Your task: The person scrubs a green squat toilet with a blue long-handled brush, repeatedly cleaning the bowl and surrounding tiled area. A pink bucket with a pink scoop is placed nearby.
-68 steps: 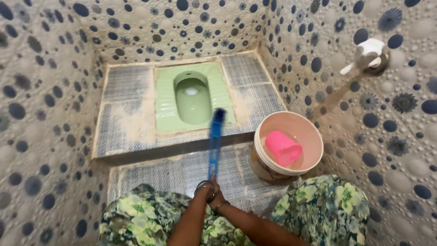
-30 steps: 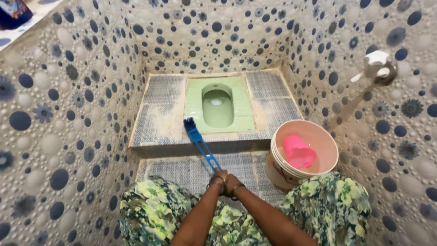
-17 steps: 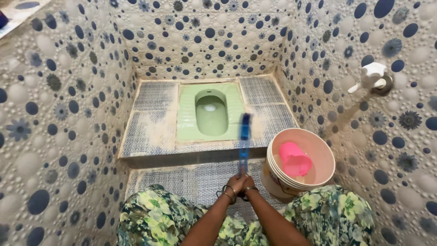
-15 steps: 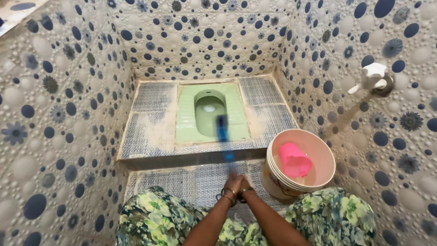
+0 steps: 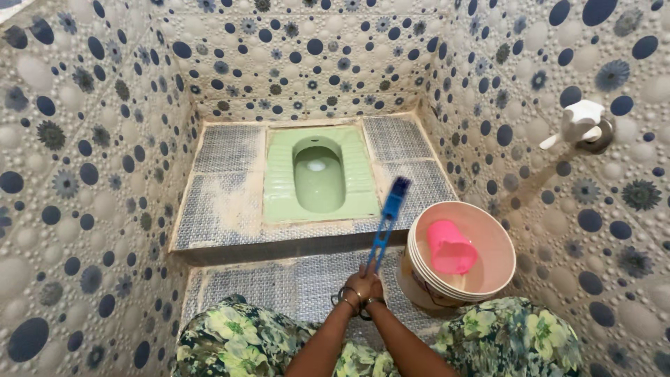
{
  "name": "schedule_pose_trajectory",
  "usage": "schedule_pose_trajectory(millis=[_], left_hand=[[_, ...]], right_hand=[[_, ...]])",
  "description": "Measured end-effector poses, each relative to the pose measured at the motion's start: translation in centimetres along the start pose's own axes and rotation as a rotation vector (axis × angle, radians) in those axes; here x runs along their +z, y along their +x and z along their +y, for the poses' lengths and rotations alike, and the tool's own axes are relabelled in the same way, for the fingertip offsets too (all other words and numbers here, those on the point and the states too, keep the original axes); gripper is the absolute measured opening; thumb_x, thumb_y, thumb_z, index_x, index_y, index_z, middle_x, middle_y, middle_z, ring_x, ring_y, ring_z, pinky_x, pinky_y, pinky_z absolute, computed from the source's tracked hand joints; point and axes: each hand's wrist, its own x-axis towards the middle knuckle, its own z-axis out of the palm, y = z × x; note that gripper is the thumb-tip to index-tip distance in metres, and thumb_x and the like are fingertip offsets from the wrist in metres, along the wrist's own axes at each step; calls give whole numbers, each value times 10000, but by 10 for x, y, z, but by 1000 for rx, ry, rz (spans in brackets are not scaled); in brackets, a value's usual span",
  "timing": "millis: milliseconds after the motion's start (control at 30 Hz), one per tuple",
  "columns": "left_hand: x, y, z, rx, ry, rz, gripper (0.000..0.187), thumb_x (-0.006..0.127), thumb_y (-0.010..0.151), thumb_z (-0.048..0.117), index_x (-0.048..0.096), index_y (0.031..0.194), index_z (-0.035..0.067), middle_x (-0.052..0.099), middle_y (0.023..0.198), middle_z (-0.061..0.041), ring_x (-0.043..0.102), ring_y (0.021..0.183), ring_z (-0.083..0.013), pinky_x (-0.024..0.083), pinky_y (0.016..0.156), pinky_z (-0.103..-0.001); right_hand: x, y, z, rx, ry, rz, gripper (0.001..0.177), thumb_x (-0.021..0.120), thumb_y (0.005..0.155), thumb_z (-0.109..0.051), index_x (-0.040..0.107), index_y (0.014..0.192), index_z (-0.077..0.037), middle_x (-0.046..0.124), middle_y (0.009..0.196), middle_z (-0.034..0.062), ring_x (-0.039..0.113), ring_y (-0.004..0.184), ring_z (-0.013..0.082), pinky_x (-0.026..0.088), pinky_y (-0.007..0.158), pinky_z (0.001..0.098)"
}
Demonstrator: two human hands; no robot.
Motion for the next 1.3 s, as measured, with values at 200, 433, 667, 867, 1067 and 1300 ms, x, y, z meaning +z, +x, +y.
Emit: schedule_pose_trajectory(millis=[200,433,667,867,1067,1300], left_hand=[[1,-9,-16,-415,-213,455,696,449,979,564,487,1455,58,678,1259,-277,670,1142,-402,530,972,-465],[-13,6,-12,159,98,118,681,518,914,452,441,1491,98,643,1301,-279,649,1115,-453,520,959,-500],[-2,13,0,-45,131,19,722,402,993,641,730,1166,22,694,1203,-305,639,1177,-434,475,1033,-459],[-13,0,-18,-352,-182,527,676,433,980,616,709,1200,39,701,1163,-301,656,1130,-441,498,989,-470],[-28,13,-16,41,82,154,638,464,967,592,688,1234,56,707,1123,-297,673,1084,-447,520,945,-482],[-25,16,-18,144,158,98,644,435,950,622,718,1233,117,721,1075,-260,684,1028,-442,530,916,-485]], right_hand=[[21,2,-13,-315,12,-352,870,812,735,-390,382,1431,-96,728,1058,229,712,982,391,571,852,461],[19,0,-6,-62,-47,-146,865,803,744,-383,375,1435,-87,727,1061,231,712,984,391,572,850,461],[10,3,0,-12,5,-43,859,794,754,-375,368,1439,-78,726,1064,234,713,985,391,573,849,461],[29,11,-22,-346,-8,-412,855,786,762,-368,363,1443,-70,725,1067,236,713,987,391,573,848,461],[34,13,-22,-90,-23,-140,850,777,770,-362,357,1446,-63,724,1069,239,714,988,391,574,847,461],[35,14,-19,-54,42,-23,845,768,780,-354,351,1450,-54,723,1073,241,714,990,391,575,845,462]])
